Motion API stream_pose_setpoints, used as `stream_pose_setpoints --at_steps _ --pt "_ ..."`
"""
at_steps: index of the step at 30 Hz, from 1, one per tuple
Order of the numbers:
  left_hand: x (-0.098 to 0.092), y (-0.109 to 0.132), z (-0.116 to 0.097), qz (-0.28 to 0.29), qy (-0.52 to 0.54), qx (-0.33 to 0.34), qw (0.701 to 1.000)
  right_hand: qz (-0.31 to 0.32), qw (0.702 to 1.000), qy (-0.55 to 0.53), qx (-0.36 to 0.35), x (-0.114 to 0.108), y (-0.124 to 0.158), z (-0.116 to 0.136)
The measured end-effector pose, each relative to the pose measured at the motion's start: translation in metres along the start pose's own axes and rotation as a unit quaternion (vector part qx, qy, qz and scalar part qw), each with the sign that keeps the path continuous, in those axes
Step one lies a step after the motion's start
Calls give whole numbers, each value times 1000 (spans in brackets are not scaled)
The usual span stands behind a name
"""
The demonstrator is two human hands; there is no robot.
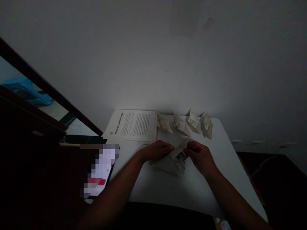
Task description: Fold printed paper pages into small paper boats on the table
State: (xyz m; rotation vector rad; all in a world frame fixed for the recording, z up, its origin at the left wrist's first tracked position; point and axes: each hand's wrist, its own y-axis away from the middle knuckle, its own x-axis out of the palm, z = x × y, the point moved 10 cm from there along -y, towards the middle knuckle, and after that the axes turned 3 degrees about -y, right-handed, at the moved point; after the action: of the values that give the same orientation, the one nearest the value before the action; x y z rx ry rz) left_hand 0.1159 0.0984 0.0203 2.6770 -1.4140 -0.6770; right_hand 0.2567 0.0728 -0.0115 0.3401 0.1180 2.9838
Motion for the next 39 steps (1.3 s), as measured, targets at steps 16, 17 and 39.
stream_pose_setpoints --at_steps 16,17,39 --pt "4 -3 -2 -85 -54 16 995 29 995 -100 8 11 2 6" --pt "4 -2 -1 -90 -50 11 995 38 993 -114 8 13 3 8" --pt "2 5 2 -81 -8 7 997 52 992 -109 29 18 7 13"
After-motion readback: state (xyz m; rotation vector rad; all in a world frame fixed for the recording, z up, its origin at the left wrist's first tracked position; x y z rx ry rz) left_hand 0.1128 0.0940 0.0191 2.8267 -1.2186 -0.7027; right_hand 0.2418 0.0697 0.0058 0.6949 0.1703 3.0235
